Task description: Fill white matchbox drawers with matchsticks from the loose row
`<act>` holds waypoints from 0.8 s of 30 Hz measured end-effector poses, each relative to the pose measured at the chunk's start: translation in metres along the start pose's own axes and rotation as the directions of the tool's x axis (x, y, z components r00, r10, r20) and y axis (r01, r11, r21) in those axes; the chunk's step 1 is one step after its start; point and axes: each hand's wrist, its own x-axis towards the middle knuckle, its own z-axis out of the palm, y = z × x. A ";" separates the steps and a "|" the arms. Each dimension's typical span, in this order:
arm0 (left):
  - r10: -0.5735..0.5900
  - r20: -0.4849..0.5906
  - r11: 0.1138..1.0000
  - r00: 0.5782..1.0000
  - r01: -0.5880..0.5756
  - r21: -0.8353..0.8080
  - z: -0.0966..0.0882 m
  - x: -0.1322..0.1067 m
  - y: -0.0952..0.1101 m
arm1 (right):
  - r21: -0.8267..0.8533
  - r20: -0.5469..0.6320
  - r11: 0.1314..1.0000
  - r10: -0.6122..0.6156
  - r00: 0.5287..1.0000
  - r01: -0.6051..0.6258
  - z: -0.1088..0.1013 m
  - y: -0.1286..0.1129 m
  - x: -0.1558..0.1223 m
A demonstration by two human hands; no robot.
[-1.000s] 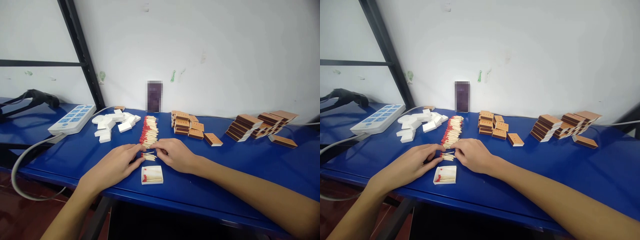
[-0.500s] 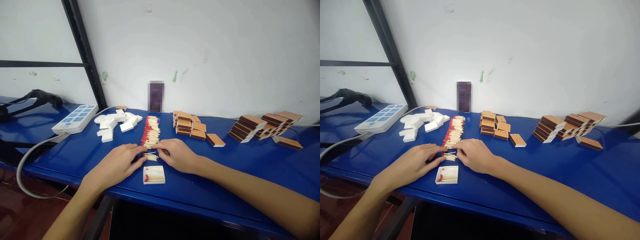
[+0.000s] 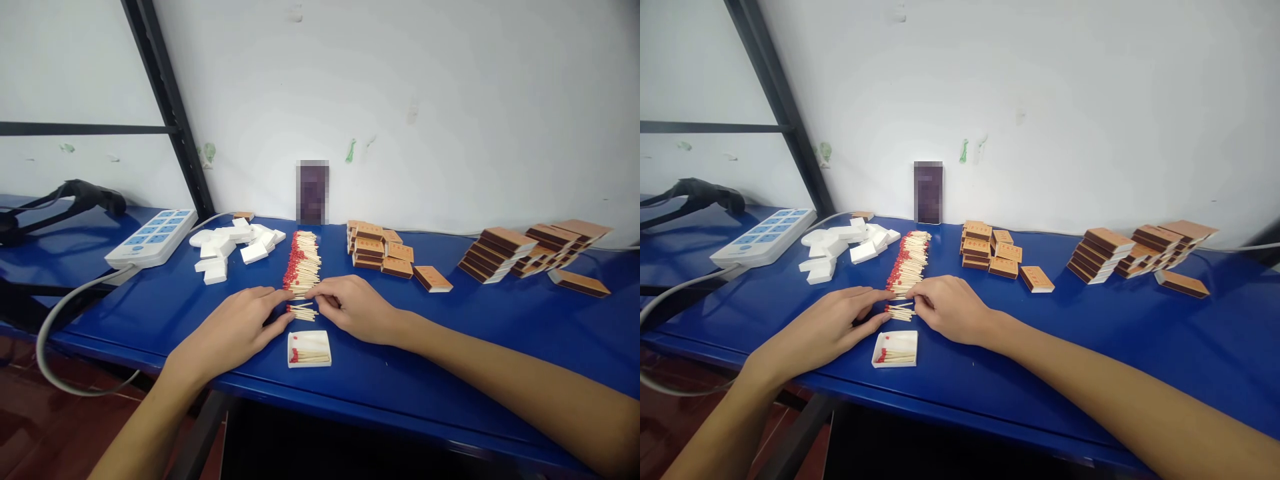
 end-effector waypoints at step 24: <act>0.063 0.009 0.996 0.998 -0.062 -0.063 -0.003 0.000 0.003 | 0.054 0.003 0.999 0.000 1.000 0.000 0.000 0.000 0.000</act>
